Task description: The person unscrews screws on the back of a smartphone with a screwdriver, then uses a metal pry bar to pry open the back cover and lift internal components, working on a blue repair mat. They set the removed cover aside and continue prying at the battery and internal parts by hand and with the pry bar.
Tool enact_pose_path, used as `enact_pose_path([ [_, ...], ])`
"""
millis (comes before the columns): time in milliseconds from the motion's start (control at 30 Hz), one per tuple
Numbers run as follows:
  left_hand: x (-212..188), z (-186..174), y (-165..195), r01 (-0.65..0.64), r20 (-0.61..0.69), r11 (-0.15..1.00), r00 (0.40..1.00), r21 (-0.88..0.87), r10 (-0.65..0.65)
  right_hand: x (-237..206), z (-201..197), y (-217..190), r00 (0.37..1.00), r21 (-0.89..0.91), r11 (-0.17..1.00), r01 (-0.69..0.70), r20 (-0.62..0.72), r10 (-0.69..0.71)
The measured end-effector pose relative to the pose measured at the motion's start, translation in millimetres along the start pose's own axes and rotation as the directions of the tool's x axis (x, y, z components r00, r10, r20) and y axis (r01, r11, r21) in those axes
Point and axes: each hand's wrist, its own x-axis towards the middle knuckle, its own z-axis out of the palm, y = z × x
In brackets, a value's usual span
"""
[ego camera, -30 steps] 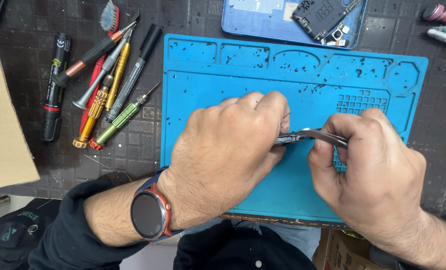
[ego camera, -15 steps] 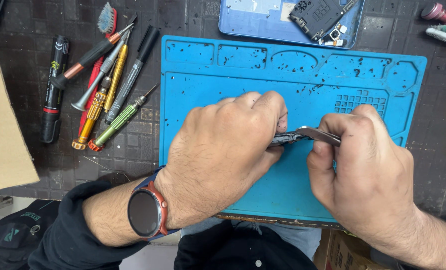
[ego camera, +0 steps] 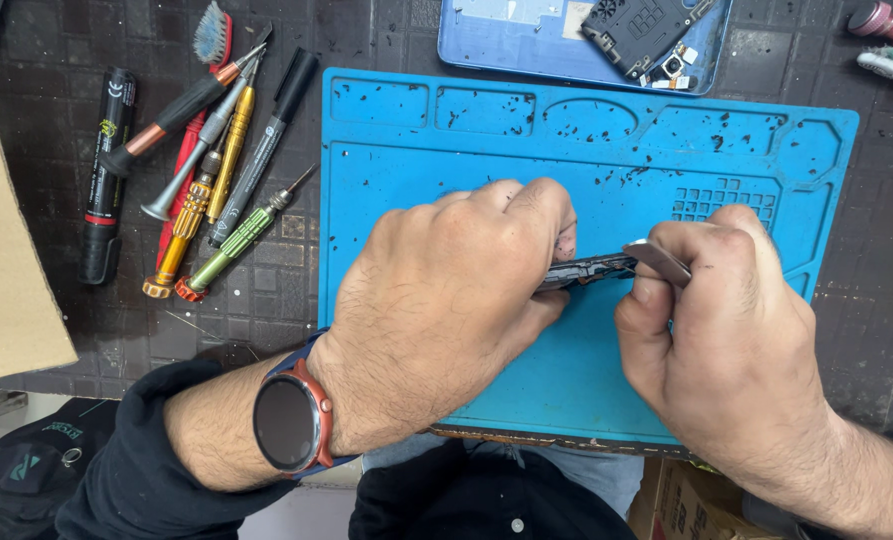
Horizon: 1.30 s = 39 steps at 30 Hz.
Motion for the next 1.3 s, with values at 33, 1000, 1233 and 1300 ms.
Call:
enact_pose_path([
  [33, 0.0, -0.1, -0.2, 0.000, 0.001, 1.000, 1.000, 0.001, 0.000, -0.1, 0.2, 0.2, 1.000, 0.005, 1.000, -0.004, -0.002, 0.004],
  [1000, 0.2, -0.9, -1.3, 0.001, 0.018, 1.000, 1.000, -0.010, -0.001, -8.2, 5.7, 5.4, 0.999, 0.047, 0.998, -0.042, -0.032, 0.043],
  [1233, 0.8, -1.1, -1.0, 0.005, 0.024, 1.000, 1.000, -0.009, -0.005, -10.4, 4.6, 7.4, 0.996, 0.121, 0.989, -0.083, -0.027, 0.087],
  [1300, 0.9, -1.1, -1.5, 0.002, 0.019, 1.000, 1.000, -0.010, -0.002, -10.9, 4.1, 8.3, 0.995, 0.131, 0.987, -0.097, -0.017, 0.100],
])
